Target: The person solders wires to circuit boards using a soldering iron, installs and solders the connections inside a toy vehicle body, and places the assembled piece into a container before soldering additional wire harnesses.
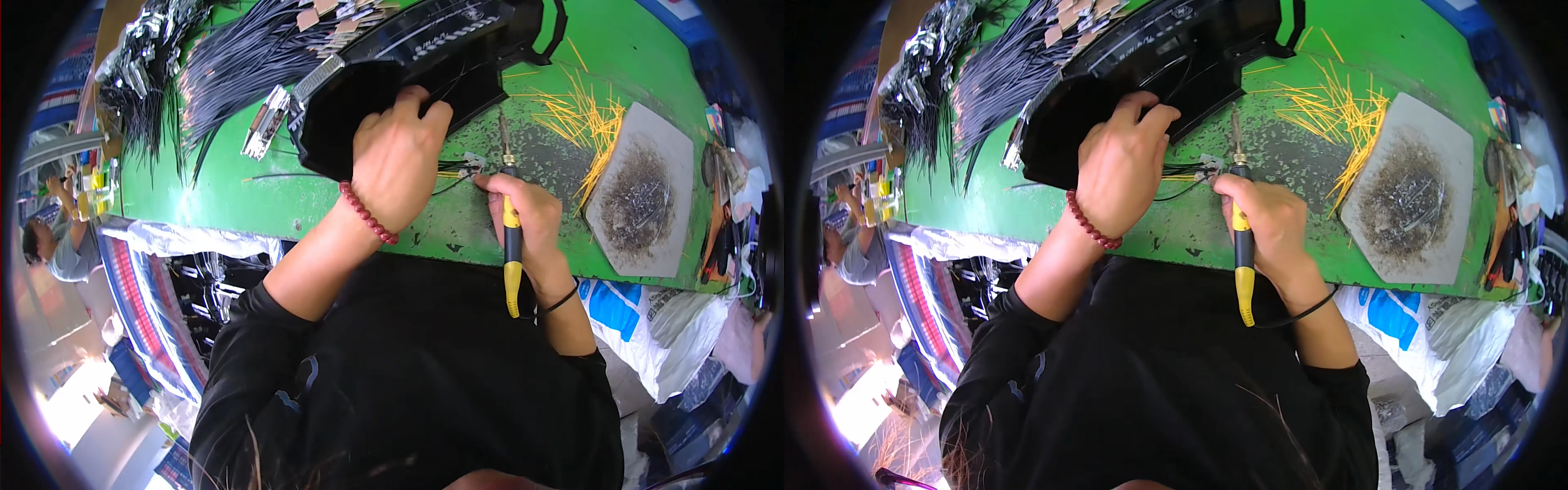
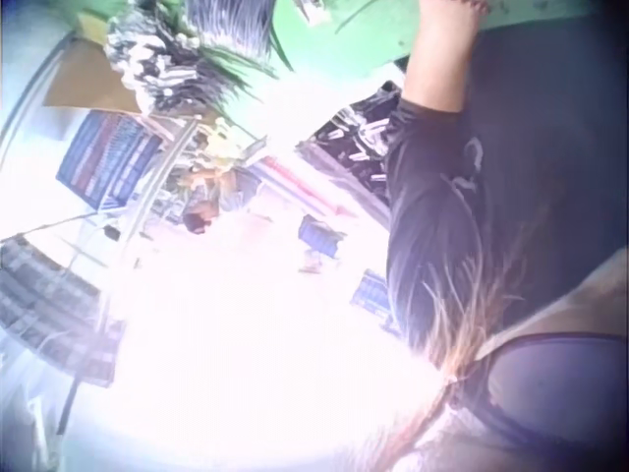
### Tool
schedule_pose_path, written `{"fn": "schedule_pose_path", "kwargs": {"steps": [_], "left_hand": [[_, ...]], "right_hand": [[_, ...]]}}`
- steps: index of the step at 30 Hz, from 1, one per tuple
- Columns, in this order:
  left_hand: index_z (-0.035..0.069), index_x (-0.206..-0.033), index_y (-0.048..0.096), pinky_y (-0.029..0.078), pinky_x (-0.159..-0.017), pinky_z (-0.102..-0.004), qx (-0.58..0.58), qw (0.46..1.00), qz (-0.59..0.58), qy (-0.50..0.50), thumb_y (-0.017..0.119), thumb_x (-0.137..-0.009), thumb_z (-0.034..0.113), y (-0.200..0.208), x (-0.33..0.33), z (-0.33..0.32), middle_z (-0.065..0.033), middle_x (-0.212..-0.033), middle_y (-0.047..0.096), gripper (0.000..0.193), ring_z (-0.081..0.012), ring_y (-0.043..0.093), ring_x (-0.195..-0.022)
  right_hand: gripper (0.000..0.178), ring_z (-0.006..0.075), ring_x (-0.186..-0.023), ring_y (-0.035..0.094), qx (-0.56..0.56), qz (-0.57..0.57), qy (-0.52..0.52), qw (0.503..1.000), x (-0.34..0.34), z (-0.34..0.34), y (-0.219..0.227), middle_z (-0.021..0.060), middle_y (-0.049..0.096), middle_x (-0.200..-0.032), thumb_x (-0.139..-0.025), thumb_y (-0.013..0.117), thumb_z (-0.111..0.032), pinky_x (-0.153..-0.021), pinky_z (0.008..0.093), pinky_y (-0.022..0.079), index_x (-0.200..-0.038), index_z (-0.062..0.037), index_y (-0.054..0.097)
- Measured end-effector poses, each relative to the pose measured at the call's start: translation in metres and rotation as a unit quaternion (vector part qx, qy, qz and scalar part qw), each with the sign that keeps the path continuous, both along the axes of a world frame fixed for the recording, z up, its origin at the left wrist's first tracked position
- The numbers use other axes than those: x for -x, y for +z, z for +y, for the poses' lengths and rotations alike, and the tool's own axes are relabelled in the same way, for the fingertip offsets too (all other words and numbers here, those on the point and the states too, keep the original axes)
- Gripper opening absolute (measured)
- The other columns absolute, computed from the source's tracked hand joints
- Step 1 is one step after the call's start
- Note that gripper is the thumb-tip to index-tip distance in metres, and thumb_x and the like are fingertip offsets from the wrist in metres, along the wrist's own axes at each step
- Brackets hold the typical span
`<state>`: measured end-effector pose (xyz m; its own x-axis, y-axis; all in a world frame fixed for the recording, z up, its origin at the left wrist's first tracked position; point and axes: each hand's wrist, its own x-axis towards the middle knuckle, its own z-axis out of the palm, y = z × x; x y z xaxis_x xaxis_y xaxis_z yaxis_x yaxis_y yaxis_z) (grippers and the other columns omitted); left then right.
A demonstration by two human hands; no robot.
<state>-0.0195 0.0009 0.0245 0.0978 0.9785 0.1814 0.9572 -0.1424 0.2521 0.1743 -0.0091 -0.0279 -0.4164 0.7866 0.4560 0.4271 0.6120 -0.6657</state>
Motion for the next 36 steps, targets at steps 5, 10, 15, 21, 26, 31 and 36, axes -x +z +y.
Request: {"fn": "schedule_pose_path", "kwargs": {"steps": [5,10,15,21,26,31,36], "left_hand": [[-0.004,-0.100,0.065,0.051,-0.066,-0.0288,0.040,0.906,-0.411,-0.091,0.052,-0.083,-0.005,0.025,0.009,-0.004,-0.0120,-0.085,0.065,0.021,-0.0198,0.065,-0.076],[-0.005,-0.105,0.063,0.052,-0.069,-0.0289,0.023,0.895,-0.419,-0.151,0.051,-0.081,-0.011,0.029,0.022,-0.019,-0.0146,-0.088,0.065,0.028,-0.0209,0.066,-0.079],[0.001,-0.099,0.067,0.050,-0.061,-0.0316,0.058,0.938,-0.280,-0.197,0.067,-0.072,-0.005,0.026,0.029,-0.028,-0.0137,-0.088,0.063,0.027,-0.0254,0.063,-0.072],[0.007,-0.087,0.068,0.047,-0.052,-0.0309,-0.015,0.918,-0.247,-0.309,0.072,-0.062,0.006,0.012,0.023,-0.024,-0.0065,-0.081,0.061,0.026,-0.0206,0.061,-0.065],[0.007,-0.085,0.068,0.048,-0.053,-0.0321,0.009,0.950,-0.188,-0.247,0.073,-0.068,0.008,0.006,0.019,-0.026,-0.0045,-0.075,0.059,0.018,-0.0212,0.060,-0.061],[0.008,-0.087,0.069,0.049,-0.053,-0.0325,0.038,0.968,-0.149,-0.200,0.073,-0.069,0.008,0.004,0.008,-0.031,-0.0044,-0.073,0.058,0.019,-0.0225,0.061,-0.061],[0.004,-0.089,0.068,0.049,-0.054,-0.0300,0.065,0.949,-0.235,-0.197,0.072,-0.073,0.004,0.003,0.007,-0.028,-0.0066,-0.077,0.060,0.016,-0.0222,0.061,-0.061]], "right_hand": [[0.031,0.0210,-0.057,0.061,0.011,-0.009,0.002,1.000,0.001,0.001,0.001,0.0036,0.062,-0.067,-0.069,0.066,0.006,-0.053,0.0319,0.047,-0.096,-0.0104,0.066],[0.033,0.0218,-0.059,0.063,0.016,0.009,-0.009,1.000,0.002,0.000,0.000,0.0055,0.066,-0.074,-0.068,0.067,0.008,-0.055,0.0308,0.048,-0.097,-0.0088,0.065],[0.033,0.0208,-0.058,0.063,0.033,0.005,-0.008,0.999,0.003,0.001,0.002,0.0063,0.066,-0.074,-0.067,0.067,0.008,-0.054,0.0304,0.048,-0.096,-0.0079,0.064],[0.032,0.0194,-0.057,0.062,0.065,0.014,0.002,0.998,0.001,0.002,0.003,0.0070,0.067,-0.075,-0.069,0.066,0.010,-0.053,0.0294,0.048,-0.097,-0.0059,0.061],[0.028,0.0135,-0.068,0.062,0.185,0.166,0.021,0.968,-0.014,-0.010,0.007,0.0158,0.070,-0.094,-0.086,0.065,-0.003,-0.063,0.0246,0.049,-0.109,-0.0069,0.049],[0.044,0.0152,-0.076,0.064,0.150,0.099,0.051,0.982,-0.003,-0.015,0.030,0.0139,0.069,-0.093,-0.079,0.071,0.002,-0.070,0.0272,0.049,-0.114,-0.0061,0.045],[0.036,0.0133,-0.072,0.065,0.121,0.193,0.012,0.974,0.010,-0.008,0.026,0.0099,0.066,-0.085,-0.076,0.070,0.009,-0.063,0.0243,0.054,-0.107,-0.0020,0.055]]}}
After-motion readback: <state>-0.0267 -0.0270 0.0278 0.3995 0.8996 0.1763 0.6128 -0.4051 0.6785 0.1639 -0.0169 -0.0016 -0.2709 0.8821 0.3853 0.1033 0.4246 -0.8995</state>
